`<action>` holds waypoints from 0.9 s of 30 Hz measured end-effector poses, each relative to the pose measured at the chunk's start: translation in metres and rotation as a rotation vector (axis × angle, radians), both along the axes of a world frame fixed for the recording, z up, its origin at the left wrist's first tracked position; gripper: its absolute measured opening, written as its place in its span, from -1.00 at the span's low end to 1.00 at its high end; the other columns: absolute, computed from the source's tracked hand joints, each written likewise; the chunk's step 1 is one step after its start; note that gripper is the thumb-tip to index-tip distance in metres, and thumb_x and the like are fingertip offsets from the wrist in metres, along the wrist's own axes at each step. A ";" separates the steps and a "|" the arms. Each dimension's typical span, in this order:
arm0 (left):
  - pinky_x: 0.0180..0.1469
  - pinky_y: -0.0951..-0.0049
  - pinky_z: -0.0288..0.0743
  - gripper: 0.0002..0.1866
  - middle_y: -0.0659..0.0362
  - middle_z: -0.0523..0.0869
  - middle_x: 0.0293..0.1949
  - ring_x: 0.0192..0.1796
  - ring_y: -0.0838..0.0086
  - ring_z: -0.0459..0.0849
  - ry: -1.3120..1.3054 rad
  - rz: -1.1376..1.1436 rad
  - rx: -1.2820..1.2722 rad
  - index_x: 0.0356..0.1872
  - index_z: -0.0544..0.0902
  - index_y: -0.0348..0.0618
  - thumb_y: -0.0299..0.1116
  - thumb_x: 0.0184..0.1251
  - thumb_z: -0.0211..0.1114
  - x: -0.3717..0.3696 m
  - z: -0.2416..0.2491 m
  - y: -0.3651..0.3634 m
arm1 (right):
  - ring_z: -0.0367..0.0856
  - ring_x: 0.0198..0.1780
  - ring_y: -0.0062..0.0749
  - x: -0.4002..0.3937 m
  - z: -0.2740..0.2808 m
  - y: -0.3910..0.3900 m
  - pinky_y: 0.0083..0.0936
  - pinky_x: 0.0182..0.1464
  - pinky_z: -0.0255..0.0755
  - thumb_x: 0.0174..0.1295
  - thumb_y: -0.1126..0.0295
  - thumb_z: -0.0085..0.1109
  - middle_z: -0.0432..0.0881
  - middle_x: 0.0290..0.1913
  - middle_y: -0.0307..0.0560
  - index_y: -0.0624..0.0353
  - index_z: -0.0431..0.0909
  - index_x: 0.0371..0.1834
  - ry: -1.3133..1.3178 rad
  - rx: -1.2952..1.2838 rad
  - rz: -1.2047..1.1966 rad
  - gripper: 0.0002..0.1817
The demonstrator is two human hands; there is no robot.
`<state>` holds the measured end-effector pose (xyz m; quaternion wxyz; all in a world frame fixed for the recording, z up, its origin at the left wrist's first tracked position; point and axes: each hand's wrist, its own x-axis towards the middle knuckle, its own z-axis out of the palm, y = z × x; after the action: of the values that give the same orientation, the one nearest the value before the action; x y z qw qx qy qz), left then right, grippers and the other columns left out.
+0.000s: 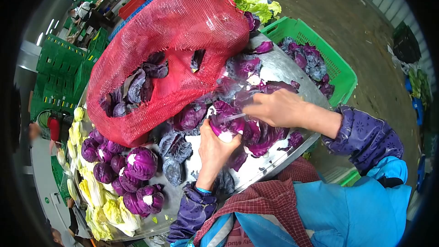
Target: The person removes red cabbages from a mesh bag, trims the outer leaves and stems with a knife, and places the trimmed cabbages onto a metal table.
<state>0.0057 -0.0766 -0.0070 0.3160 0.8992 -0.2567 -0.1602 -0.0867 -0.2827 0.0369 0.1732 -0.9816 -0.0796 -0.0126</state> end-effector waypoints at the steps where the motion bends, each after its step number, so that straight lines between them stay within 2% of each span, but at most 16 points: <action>1: 0.11 0.21 0.44 0.02 -0.17 0.44 0.08 0.14 0.03 0.49 -0.001 0.000 0.000 0.24 0.20 -0.44 -0.06 -0.23 0.52 -0.003 -0.002 0.001 | 0.59 -0.44 -0.11 0.007 -0.014 0.001 -0.28 -0.39 0.48 0.18 0.39 0.16 0.53 -0.34 -0.08 0.02 0.56 0.02 -0.129 0.202 -0.159 -0.69; 2: 0.12 0.20 0.43 0.02 -0.17 0.43 0.08 0.15 0.03 0.47 -0.139 -0.072 -0.069 0.25 0.20 -0.44 -0.09 -0.23 0.53 -0.009 -0.007 0.002 | 0.62 -0.37 -0.05 0.018 -0.022 0.003 -0.26 -0.30 0.51 0.21 0.39 0.14 0.56 -0.31 -0.04 0.07 0.56 0.03 -0.258 0.402 -0.319 -0.70; 3: 0.13 0.20 0.42 0.02 -0.17 0.42 0.09 0.17 0.04 0.46 -0.276 -0.140 -0.139 0.25 0.19 -0.43 -0.12 -0.23 0.53 -0.012 -0.010 0.002 | 0.62 -0.21 0.01 0.027 -0.023 -0.001 -0.24 -0.15 0.50 0.21 0.31 0.17 0.58 -0.17 0.03 0.13 0.48 0.13 -0.331 0.410 -0.334 -0.60; 4: 0.13 0.20 0.42 0.02 -0.17 0.42 0.09 0.17 0.04 0.46 -0.279 -0.138 -0.140 0.25 0.19 -0.43 -0.12 -0.23 0.53 -0.012 -0.010 0.002 | 0.62 -0.21 0.01 0.030 -0.017 0.006 -0.24 -0.15 0.50 0.21 0.31 0.17 0.58 -0.17 0.03 0.13 0.48 0.13 -0.332 0.409 -0.331 -0.60; 6: 0.15 0.19 0.41 0.01 -0.17 0.41 0.10 0.18 0.02 0.44 -0.125 -0.092 -0.216 0.25 0.18 -0.42 -0.16 -0.24 0.54 -0.012 -0.010 0.005 | 0.60 -0.10 0.00 0.026 -0.006 0.029 -0.23 -0.12 0.50 0.12 0.14 0.25 0.55 -0.07 0.07 0.12 0.38 0.24 -0.038 0.285 -0.243 -0.39; 7: 0.16 0.17 0.40 0.03 -0.17 0.39 0.13 0.18 0.00 0.42 -0.117 -0.096 -0.211 0.27 0.16 -0.41 -0.17 -0.25 0.54 -0.013 -0.011 0.006 | 0.58 -0.04 0.01 0.025 -0.009 0.040 -0.21 -0.09 0.50 -0.02 -0.03 0.34 0.51 0.00 0.05 0.08 0.29 0.31 0.060 0.264 -0.244 -0.17; 10: 0.19 0.16 0.37 0.04 -0.19 0.36 0.15 0.20 -0.03 0.41 -0.156 -0.162 -0.229 0.27 0.14 -0.41 -0.19 -0.25 0.54 -0.015 -0.010 0.010 | 0.63 -0.12 0.02 0.043 -0.028 0.046 -0.20 -0.15 0.51 -0.06 0.02 0.35 0.62 -0.19 0.13 0.13 0.54 0.06 0.227 0.282 -0.230 -0.37; 12: 0.23 0.17 0.33 0.04 -0.21 0.34 0.17 0.23 -0.04 0.38 -0.102 -0.168 -0.213 0.28 0.13 -0.40 -0.22 -0.26 0.54 -0.018 -0.009 0.022 | 0.66 -0.24 0.01 0.051 -0.032 0.034 -0.19 -0.20 0.50 -0.01 0.07 0.31 0.64 -0.36 0.17 0.15 0.63 -0.13 0.208 0.465 -0.393 -0.55; 13: 0.24 0.18 0.32 0.04 -0.22 0.34 0.17 0.23 -0.05 0.37 -0.067 -0.157 -0.209 0.28 0.12 -0.40 -0.23 -0.27 0.54 -0.021 -0.007 0.028 | 0.66 -0.31 0.01 0.052 -0.037 0.032 -0.19 -0.23 0.48 0.02 0.12 0.27 0.63 -0.43 0.18 0.14 0.64 -0.18 0.171 0.457 -0.516 -0.62; 16: 0.25 0.21 0.32 0.05 -0.19 0.34 0.18 0.23 0.01 0.39 -0.035 -0.138 -0.153 0.29 0.11 -0.36 -0.23 -0.27 0.55 -0.022 -0.013 0.052 | 0.67 -0.30 0.01 0.044 -0.043 0.032 -0.21 -0.23 0.47 0.07 0.18 0.23 0.63 -0.42 0.19 0.16 0.63 -0.14 0.138 0.459 -0.485 -0.65; 19: 0.19 0.32 0.38 -0.01 -0.07 0.42 0.12 0.14 0.21 0.50 0.163 -0.011 -0.230 0.26 0.18 -0.32 -0.22 -0.23 0.58 -0.021 -0.014 0.065 | 0.68 -0.30 -0.03 0.037 -0.040 0.048 -0.24 -0.22 0.47 0.14 0.21 0.20 0.62 -0.41 0.23 0.27 0.59 -0.11 0.201 0.628 -0.468 -0.63; 22: 0.19 0.32 0.39 -0.03 -0.04 0.47 0.07 0.10 0.21 0.52 0.190 0.028 -0.219 0.25 0.22 -0.30 -0.24 -0.22 0.59 -0.013 -0.019 0.060 | 0.66 -0.33 -0.03 0.030 -0.036 0.065 -0.24 -0.26 0.46 0.10 0.28 0.22 0.60 -0.41 0.26 0.30 0.57 -0.17 0.162 0.647 -0.408 -0.68; 24: 0.18 0.34 0.39 -0.10 0.00 0.49 0.07 0.10 0.28 0.52 0.131 -0.028 -0.259 0.26 0.23 -0.26 -0.32 -0.15 0.56 -0.010 -0.019 0.062 | 0.65 -0.42 -0.07 0.028 -0.051 0.045 -0.28 -0.37 0.46 0.06 0.31 0.22 0.58 -0.46 0.23 0.29 0.57 -0.21 -0.080 0.551 -0.456 -0.71; 25: 0.16 0.35 0.41 -0.15 0.00 0.52 0.04 0.07 0.32 0.55 0.261 0.043 -0.392 0.24 0.27 -0.26 -0.34 -0.11 0.55 -0.011 -0.019 0.062 | 0.65 -0.45 -0.16 0.025 -0.046 0.028 -0.33 -0.35 0.48 0.07 0.32 0.19 0.60 -0.47 0.19 0.29 0.58 -0.21 -0.092 0.637 -0.552 -0.72; 26: 0.14 0.36 0.43 -0.20 -0.01 0.56 0.02 0.04 0.35 0.58 0.390 0.114 -0.524 0.22 0.30 -0.26 -0.36 -0.08 0.54 -0.011 -0.020 0.064 | 0.66 -0.42 -0.24 0.023 -0.038 0.012 -0.35 -0.32 0.49 0.07 0.31 0.18 0.63 -0.46 0.14 0.31 0.58 -0.23 0.018 0.444 -0.755 -0.71; 27: 0.15 0.44 0.41 -0.17 0.05 0.51 0.08 0.07 0.44 0.54 0.514 0.184 -0.613 0.26 0.23 -0.21 -0.40 -0.04 0.53 -0.009 -0.032 0.073 | 0.66 -0.38 -0.10 0.017 -0.059 -0.012 -0.22 -0.29 0.50 0.05 0.26 0.16 0.64 -0.42 0.13 0.24 0.59 -0.10 -0.043 0.430 -0.757 -0.63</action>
<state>-0.0037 -0.0041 -0.0393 0.6363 0.7132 -0.1236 -0.2666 -0.0697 -0.2950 -0.0223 0.3551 -0.8827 0.2868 -0.1120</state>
